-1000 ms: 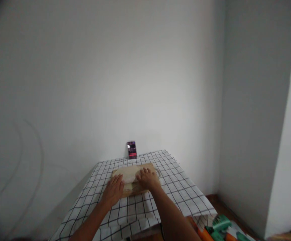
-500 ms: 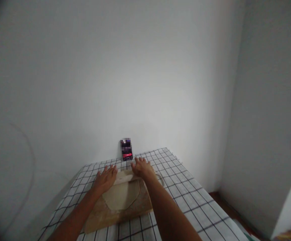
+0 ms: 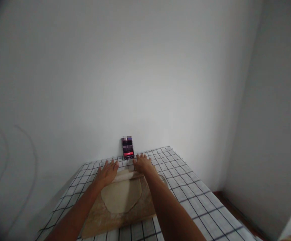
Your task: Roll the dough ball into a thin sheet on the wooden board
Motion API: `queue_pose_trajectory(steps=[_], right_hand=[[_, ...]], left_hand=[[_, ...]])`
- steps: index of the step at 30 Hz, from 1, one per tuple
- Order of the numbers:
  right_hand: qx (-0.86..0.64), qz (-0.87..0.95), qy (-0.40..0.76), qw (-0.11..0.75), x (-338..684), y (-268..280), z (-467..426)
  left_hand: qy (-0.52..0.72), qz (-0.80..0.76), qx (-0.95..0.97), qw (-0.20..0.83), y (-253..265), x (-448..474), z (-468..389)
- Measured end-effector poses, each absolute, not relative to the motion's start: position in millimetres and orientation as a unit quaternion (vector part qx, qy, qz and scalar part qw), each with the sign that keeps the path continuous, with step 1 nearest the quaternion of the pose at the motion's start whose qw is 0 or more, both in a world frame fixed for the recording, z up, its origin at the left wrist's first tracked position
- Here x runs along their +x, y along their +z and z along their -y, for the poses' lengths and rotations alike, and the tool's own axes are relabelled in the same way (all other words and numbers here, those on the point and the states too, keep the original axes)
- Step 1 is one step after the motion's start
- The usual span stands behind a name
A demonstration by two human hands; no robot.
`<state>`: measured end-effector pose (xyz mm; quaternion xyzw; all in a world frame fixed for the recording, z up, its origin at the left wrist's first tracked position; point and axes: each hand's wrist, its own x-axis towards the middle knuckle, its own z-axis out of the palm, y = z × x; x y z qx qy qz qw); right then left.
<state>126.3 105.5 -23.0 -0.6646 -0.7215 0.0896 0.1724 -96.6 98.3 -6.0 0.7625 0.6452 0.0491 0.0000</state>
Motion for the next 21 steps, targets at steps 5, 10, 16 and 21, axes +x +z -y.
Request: queue_pose_trajectory(steps=[5, 10, 16, 21], right_hand=[[-0.679, 0.71, 0.087, 0.162, 126, -20, -79], [-0.671, 0.721, 0.05, 0.167, 124, -18, -42], [-0.639, 0.748, 0.009, 0.18, 120, -13, 16], [-0.623, 0.756, 0.001, 0.203, 117, -28, 65]], left_hand=[[0.058, -0.625, 0.777, -0.037, -9, -99, -76], [0.078, -0.592, 0.798, -0.08, -14, -104, -46], [0.105, -0.527, 0.837, -0.107, -22, -118, -4], [0.163, -0.414, 0.881, -0.163, -38, -140, 41]])
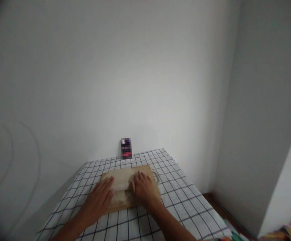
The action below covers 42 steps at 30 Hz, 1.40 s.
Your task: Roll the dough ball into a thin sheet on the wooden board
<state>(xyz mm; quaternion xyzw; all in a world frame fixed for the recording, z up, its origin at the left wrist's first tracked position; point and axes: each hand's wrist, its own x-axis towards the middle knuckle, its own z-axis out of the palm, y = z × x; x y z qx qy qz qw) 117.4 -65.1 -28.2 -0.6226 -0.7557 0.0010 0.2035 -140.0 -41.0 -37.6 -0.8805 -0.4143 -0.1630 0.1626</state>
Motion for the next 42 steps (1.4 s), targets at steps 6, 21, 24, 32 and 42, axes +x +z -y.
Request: queue_pose_trajectory(steps=[6, 21, 24, 32, 42], right_hand=[[-0.579, 0.772, -0.012, 0.261, 122, -61, 115], [-0.654, 0.735, -0.001, 0.177, 116, -17, -9], [-0.668, 0.723, 0.035, 0.175, 113, -10, -35], [-0.696, 0.693, 0.061, 0.179, 109, -6, -88], [-0.71, 0.684, 0.069, 0.152, 113, -16, -130]], left_hand=[[-0.189, 0.373, -0.884, 0.209, -46, -156, 88], [-0.12, 0.576, -0.805, 0.08, -24, -107, -17], [-0.088, 0.595, -0.797, 0.054, -13, -103, -40], [-0.077, 0.627, -0.775, 0.007, -8, -107, -99], [-0.054, 0.688, -0.724, -0.006, 1, -98, -132]])
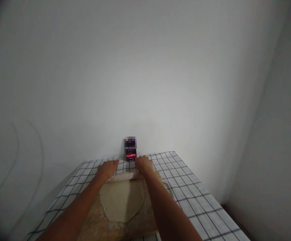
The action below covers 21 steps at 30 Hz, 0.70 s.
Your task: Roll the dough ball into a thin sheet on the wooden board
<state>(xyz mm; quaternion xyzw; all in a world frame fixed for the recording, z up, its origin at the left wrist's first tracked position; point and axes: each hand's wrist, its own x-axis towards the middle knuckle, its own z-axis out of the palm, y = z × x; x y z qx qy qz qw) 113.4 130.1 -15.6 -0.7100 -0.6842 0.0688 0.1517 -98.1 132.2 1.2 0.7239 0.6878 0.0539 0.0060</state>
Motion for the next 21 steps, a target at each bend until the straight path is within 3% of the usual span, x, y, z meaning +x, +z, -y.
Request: queue_pose_trajectory(steps=[11, 21], right_hand=[[-0.683, 0.711, 0.069, 0.15, 113, -13, -88], [-0.636, 0.758, 0.016, 0.141, 114, -9, -4]], left_hand=[[0.059, -0.641, 0.765, 0.013, -8, -100, -106], [0.087, -0.613, 0.784, -0.038, -11, -99, -13]])
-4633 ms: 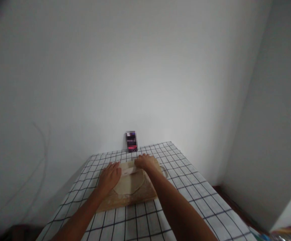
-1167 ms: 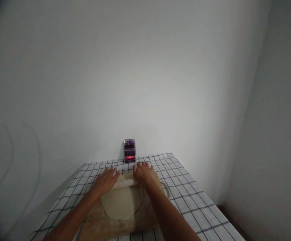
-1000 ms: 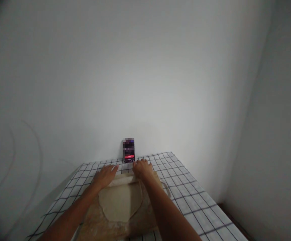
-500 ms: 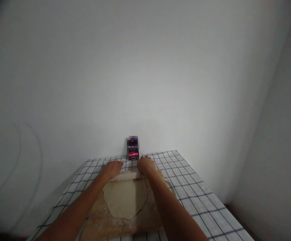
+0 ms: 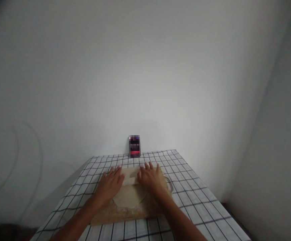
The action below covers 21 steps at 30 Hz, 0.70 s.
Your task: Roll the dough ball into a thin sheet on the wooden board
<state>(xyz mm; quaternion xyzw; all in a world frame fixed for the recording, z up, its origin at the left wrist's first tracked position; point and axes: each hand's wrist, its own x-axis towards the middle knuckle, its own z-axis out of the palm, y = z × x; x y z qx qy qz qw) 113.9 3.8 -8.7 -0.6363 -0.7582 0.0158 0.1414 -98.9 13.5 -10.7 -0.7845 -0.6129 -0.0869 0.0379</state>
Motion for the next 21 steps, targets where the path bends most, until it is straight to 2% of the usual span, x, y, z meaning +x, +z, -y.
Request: queue_pose_trajectory(steps=[12, 16, 21], right_hand=[[-0.604, 0.769, 0.054, 0.2, 126, -59, 126], [-0.602, 0.771, 0.037, 0.204, 126, -55, 117], [-0.616, 0.77, 0.018, 0.163, 123, -30, 55]], left_hand=[[-0.214, 0.451, -0.859, 0.113, -70, -138, 90], [-0.208, 0.454, -0.859, 0.11, -64, -135, 81], [-0.177, 0.511, -0.837, 0.082, -35, -110, 37]])
